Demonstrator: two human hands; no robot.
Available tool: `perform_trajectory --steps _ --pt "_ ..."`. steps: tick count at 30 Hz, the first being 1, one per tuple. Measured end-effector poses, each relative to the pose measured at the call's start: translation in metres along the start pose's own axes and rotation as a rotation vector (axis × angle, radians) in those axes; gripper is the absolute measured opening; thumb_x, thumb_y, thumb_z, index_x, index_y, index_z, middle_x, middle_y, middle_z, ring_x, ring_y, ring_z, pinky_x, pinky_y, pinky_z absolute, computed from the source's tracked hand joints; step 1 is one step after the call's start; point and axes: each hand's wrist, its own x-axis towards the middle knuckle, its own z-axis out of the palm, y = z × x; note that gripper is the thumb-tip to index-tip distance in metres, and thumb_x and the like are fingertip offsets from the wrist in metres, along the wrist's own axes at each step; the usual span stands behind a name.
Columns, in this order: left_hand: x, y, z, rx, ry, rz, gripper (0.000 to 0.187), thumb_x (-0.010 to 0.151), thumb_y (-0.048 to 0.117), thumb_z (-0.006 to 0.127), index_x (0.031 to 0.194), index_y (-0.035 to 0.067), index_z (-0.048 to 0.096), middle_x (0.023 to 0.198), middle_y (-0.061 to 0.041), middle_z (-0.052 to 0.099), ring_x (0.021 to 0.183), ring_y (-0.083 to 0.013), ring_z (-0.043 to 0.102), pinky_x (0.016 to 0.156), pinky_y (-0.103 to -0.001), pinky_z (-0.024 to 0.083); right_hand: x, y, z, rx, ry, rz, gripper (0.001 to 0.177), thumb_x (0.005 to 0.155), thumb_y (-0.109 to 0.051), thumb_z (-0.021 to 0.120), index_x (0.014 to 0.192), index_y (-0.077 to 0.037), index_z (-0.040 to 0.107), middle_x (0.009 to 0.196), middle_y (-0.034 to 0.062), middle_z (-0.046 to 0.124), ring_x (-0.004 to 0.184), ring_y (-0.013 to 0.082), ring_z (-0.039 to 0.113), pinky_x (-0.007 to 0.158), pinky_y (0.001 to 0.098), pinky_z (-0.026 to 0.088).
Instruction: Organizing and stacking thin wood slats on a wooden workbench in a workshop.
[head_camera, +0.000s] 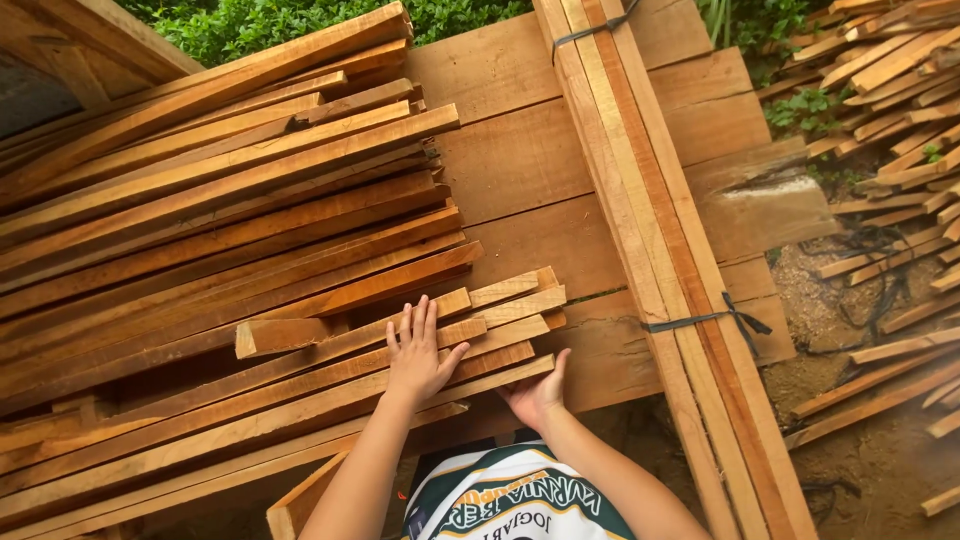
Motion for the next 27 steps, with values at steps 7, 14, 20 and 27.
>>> perform_trajectory --steps 7,14,20,27 --pt "0.000 -0.008 -0.010 -0.016 -0.079 0.037 0.097 0.096 0.078 0.039 0.165 0.017 0.009 0.173 -0.005 0.003 0.158 -0.0323 0.001 0.124 -0.059 -0.002 -0.065 0.042 0.060 0.172 0.024 -0.213 0.112 0.077 -0.096 0.029 0.163 -0.024 0.028 0.170 0.0054 0.029 0.153 0.0321 0.031 0.129 0.0511 0.019" --pt "-0.002 -0.023 -0.015 -0.008 -0.075 0.123 0.095 0.096 0.077 0.038 0.165 0.017 0.013 0.174 -0.004 0.006 0.158 -0.0320 0.006 0.123 -0.058 0.003 -0.076 0.090 0.083 0.145 0.009 -0.294 0.120 0.073 -0.099 0.030 0.165 -0.024 0.015 0.173 0.0012 0.012 0.158 0.0266 0.016 0.133 0.0458 0.008" --pt "0.002 -0.034 -0.011 0.020 -0.096 0.176 0.094 0.097 0.075 0.037 0.166 0.018 0.010 0.174 -0.004 0.004 0.158 -0.0320 0.005 0.123 -0.058 0.004 -0.073 0.112 0.067 -0.216 -0.074 -0.314 0.121 0.081 -0.090 0.043 0.166 -0.014 0.003 0.173 0.0147 0.001 0.158 0.0369 0.004 0.128 0.0587 0.000" --pt "0.000 -0.038 -0.009 0.050 -0.096 0.209 0.092 0.098 0.075 0.036 0.166 0.018 0.012 0.174 -0.005 0.004 0.158 -0.0319 0.006 0.122 -0.057 0.006 -0.001 0.123 0.010 -0.269 -0.165 -0.134 0.098 0.088 -0.050 0.073 0.161 -0.003 0.027 0.160 0.0207 0.037 0.146 0.0396 0.039 0.119 0.0554 0.034"
